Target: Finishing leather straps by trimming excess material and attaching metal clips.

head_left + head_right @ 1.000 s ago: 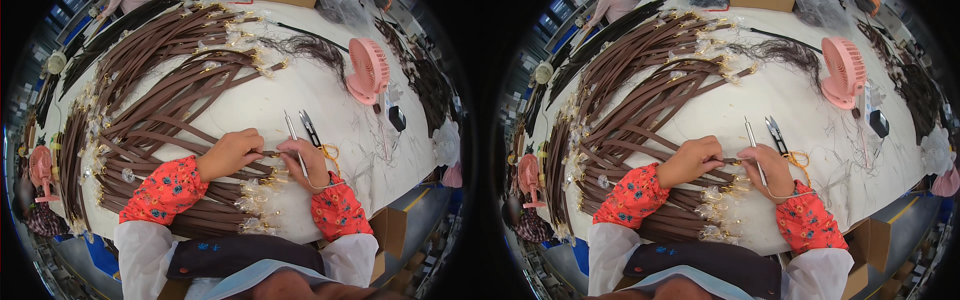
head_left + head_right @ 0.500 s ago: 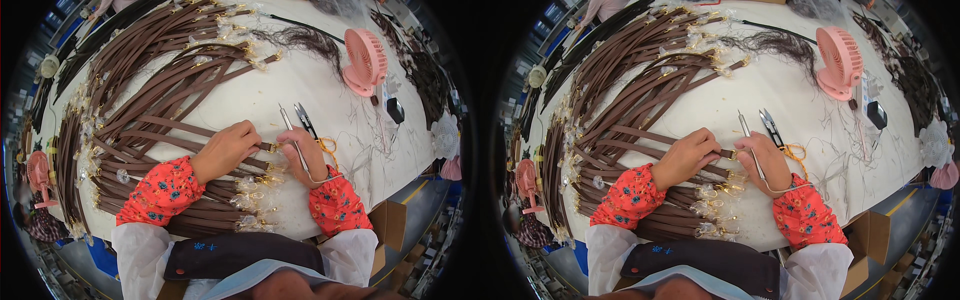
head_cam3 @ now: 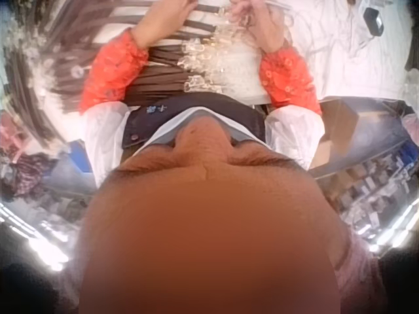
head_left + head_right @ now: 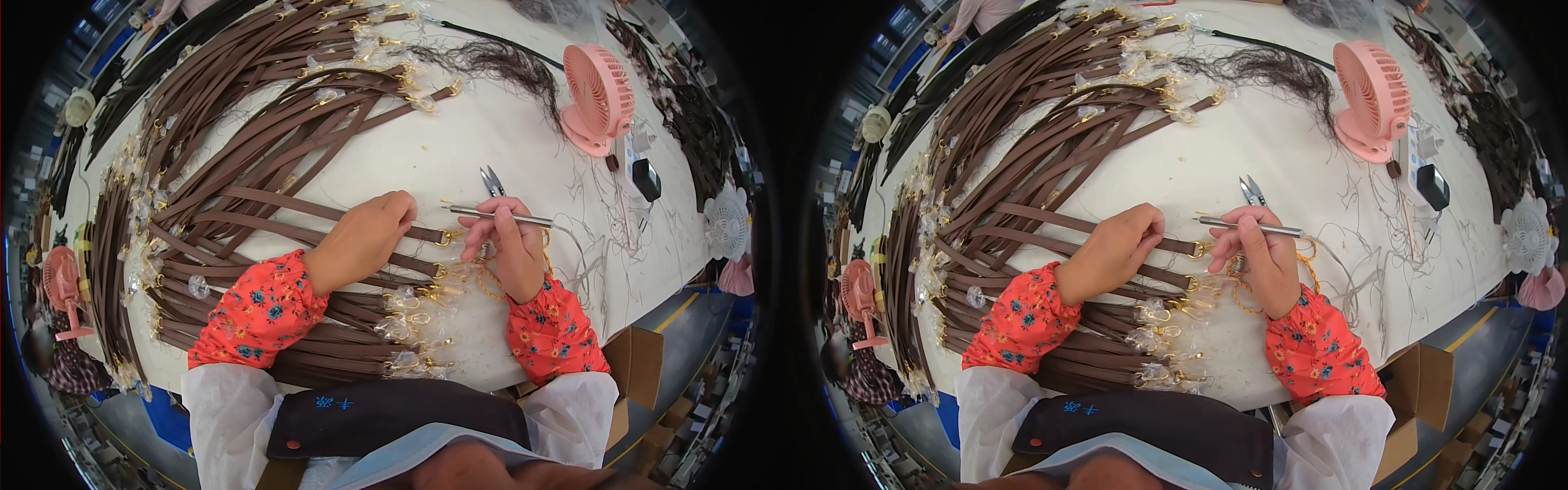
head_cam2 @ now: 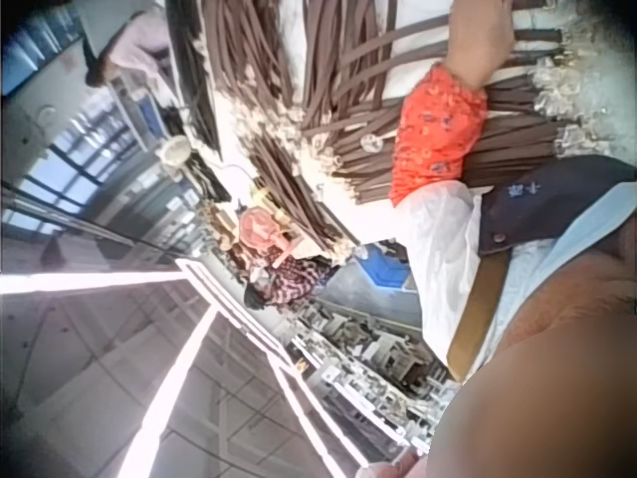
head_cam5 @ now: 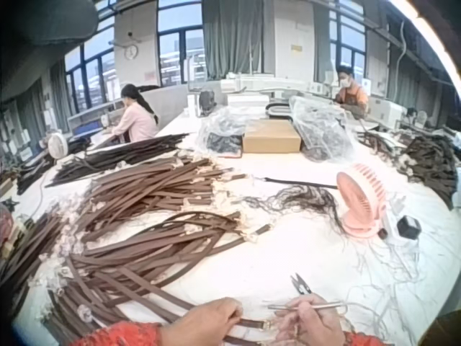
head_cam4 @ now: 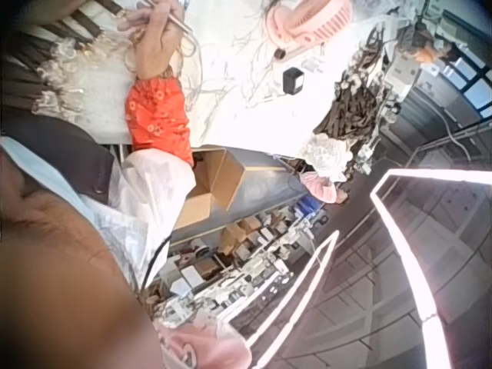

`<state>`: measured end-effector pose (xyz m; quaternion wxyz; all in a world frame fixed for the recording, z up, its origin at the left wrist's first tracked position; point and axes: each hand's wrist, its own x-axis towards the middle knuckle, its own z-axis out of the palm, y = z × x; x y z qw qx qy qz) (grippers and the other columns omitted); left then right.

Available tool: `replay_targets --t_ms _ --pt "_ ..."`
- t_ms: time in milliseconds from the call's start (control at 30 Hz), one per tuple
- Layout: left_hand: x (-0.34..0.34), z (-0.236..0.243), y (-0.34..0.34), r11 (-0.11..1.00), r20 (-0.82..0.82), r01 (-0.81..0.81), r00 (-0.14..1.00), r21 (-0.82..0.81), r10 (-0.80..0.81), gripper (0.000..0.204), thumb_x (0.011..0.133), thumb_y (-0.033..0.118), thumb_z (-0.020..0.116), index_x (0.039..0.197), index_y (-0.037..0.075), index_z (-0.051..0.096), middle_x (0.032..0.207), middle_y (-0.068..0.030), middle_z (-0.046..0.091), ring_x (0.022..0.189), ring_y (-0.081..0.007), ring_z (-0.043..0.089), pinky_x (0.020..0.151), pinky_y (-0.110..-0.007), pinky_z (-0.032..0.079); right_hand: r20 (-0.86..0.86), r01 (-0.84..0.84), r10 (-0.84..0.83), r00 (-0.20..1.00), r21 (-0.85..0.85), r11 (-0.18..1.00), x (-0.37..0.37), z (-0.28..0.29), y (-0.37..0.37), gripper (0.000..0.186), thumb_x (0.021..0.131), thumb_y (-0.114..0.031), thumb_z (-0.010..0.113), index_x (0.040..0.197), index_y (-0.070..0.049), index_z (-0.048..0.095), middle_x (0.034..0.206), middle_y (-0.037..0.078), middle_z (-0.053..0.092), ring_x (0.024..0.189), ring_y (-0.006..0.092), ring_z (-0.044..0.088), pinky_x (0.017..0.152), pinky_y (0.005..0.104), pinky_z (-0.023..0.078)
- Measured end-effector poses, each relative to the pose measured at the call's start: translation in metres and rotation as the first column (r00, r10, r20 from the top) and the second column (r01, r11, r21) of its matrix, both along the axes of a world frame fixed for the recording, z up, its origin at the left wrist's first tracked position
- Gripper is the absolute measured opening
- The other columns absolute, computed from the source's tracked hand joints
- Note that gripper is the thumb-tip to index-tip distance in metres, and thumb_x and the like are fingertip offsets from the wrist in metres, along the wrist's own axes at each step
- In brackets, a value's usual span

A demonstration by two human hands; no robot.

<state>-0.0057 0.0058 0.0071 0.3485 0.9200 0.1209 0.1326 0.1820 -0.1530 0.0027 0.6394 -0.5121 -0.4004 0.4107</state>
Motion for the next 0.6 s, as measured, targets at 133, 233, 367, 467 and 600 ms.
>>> replay_targets --t_ms 133,233,367,467,600 --pt "0.001 0.012 -0.004 0.998 -0.002 0.030 1.000 -0.050 -0.030 0.022 0.083 0.007 0.067 0.098 0.003 0.051 0.093 -0.0133 0.053 0.085 -0.0341 0.058 0.073 -0.043 0.047 -0.022 0.015 -0.015 1.000 -0.002 1.000 -0.002 0.001 0.001 0.029 0.107 -0.025 0.035 0.110 0.000 0.048 0.083 0.010 0.064 0.069 0.0170 0.066 0.100 0.0409 0.047" --pt "0.004 0.009 -0.006 0.998 -0.034 0.042 0.999 0.035 -0.041 0.020 0.083 0.008 0.068 0.094 0.003 0.053 0.090 -0.0116 0.052 0.084 -0.0319 0.056 0.072 -0.040 0.046 -0.011 0.015 -0.015 1.000 -0.011 1.000 -0.003 0.002 0.001 0.029 0.107 -0.025 0.035 0.112 0.000 0.048 0.082 0.009 0.063 0.067 0.0169 0.065 0.100 0.0410 0.047" --pt "0.006 -0.001 -0.008 0.979 -0.006 0.056 0.998 0.198 -0.056 0.017 0.081 0.006 0.067 0.090 0.002 0.053 0.089 -0.0119 0.052 0.083 -0.0321 0.055 0.073 -0.041 0.046 0.000 0.001 -0.001 1.000 -0.019 1.000 -0.002 0.002 0.000 0.030 0.107 -0.026 0.035 0.111 0.001 0.049 0.079 0.009 0.063 0.066 0.0166 0.065 0.095 0.0379 0.048" --pt "0.007 -0.003 -0.008 0.956 0.026 0.072 0.996 0.285 -0.082 0.015 0.080 0.005 0.066 0.088 0.002 0.053 0.088 -0.0122 0.053 0.082 -0.0324 0.055 0.073 -0.041 0.046 -0.021 -0.010 0.009 1.000 -0.085 0.996 -0.003 0.008 -0.003 0.033 0.107 -0.027 0.036 0.109 0.002 0.051 0.076 0.009 0.063 0.064 0.0161 0.063 0.081 0.0323 0.051" --pt "0.007 -0.003 -0.004 0.954 0.027 0.093 0.994 0.284 -0.104 0.015 0.081 0.007 0.064 0.087 0.001 0.052 0.087 -0.0123 0.054 0.083 -0.0307 0.056 0.074 -0.041 0.047 -0.027 -0.056 0.053 0.998 -0.136 0.989 -0.002 0.010 -0.005 0.036 0.106 -0.030 0.039 0.106 0.003 0.054 0.071 0.009 0.063 0.063 0.0151 0.061 0.062 0.0260 0.048"
